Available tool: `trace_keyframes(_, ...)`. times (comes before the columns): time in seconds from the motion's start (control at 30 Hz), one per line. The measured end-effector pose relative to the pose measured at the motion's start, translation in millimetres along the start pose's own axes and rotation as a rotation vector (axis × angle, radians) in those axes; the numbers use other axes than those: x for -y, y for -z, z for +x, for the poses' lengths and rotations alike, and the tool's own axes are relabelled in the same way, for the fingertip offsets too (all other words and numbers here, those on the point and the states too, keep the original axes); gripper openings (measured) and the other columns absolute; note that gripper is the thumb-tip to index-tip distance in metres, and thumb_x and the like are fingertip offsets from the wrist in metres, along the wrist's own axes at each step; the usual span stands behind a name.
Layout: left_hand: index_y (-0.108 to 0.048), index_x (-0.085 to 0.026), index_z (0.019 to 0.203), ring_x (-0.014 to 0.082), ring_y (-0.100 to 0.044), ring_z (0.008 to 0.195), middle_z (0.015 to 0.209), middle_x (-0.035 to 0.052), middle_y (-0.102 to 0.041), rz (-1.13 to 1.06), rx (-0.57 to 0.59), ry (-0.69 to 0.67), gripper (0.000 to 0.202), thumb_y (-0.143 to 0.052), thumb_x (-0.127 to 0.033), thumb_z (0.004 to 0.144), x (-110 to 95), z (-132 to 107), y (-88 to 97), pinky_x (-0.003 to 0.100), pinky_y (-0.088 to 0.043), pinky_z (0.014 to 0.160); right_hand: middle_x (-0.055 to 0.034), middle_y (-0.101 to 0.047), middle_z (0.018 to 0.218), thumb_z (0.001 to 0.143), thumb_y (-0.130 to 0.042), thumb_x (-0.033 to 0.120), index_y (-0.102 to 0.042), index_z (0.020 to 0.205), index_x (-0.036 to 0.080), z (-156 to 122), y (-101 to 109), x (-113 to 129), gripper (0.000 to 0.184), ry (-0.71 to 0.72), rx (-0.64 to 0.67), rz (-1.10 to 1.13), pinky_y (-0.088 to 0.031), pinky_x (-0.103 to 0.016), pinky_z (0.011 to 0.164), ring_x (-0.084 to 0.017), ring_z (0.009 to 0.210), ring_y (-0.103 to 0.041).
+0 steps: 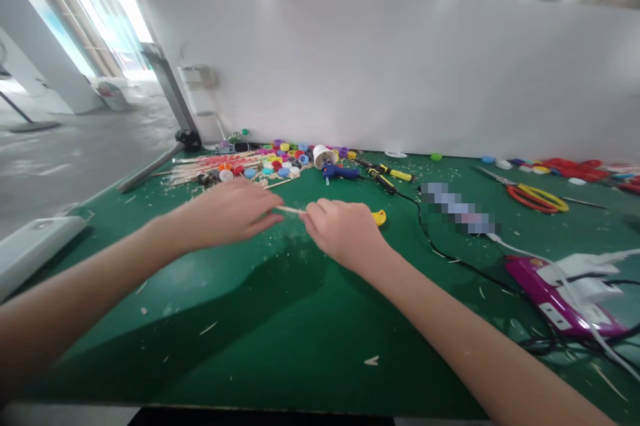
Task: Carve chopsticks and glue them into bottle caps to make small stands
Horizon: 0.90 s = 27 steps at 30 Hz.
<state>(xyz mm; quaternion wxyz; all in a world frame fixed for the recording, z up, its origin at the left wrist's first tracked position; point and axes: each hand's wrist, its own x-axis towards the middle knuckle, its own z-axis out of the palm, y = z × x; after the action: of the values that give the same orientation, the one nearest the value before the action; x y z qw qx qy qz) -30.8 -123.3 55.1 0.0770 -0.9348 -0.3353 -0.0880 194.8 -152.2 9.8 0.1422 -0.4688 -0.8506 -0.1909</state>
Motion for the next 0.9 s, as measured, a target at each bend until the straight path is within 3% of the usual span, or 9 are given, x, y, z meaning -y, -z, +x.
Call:
trace_keyframes(0.13,-0.058,-0.017,0.084,0.0185,-0.060,0.065,0.072,0.0053,-0.065,0.238,0.032,-0.017,0.043,-0.025,-0.038,0.100,-15.3,-6.8,-26.6,0.033,-0.038,0.063,-0.0029,-0.061,0.066,0.099,-0.029,0.032,-0.060,0.076,0.016,-2.1,-3.5,7.4,0.042,0.074,0.009,-0.011,-0.016,-0.030,0.052,-0.012,0.058,-0.051)
trace_keyframes(0.3,-0.057,-0.017,0.083,0.0175,-0.062,0.062,0.069,0.0038,-0.064,0.238,0.013,0.068,0.047,-0.019,-0.038,0.101,-28.9,-8.5,-37.6,0.028,-0.028,0.051,-0.0043,-0.064,0.069,0.100,-0.028,0.029,-0.061,0.076,0.015,-11.2,-9.9,12.5,0.043,0.094,-0.005,0.042,-0.017,-0.030,0.052,-0.014,0.062,-0.055)
trace_keyframes(0.5,-0.058,-0.018,0.074,0.0183,-0.061,0.056,0.062,0.0037,-0.063,0.167,0.062,0.164,0.052,-0.021,-0.046,0.099,-36.1,-14.5,-43.7,0.027,-0.019,0.047,-0.0042,-0.063,0.066,0.100,-0.028,0.030,-0.061,0.076,0.015,-16.8,-17.0,20.0,0.043,0.079,0.064,0.082,-0.014,-0.031,0.051,-0.013,0.056,-0.053)
trace_keyframes(0.9,-0.062,-0.017,0.075,0.0203,-0.064,0.055,0.065,0.0078,-0.068,0.146,0.094,0.248,0.056,-0.020,-0.046,0.099,-41.7,-20.5,-55.8,0.027,-0.022,0.046,-0.0062,-0.065,0.070,0.100,-0.029,0.031,-0.061,0.080,0.013,-16.8,-21.6,28.0,0.042,0.034,0.214,0.139,-0.018,-0.030,0.052,-0.014,0.058,-0.055)
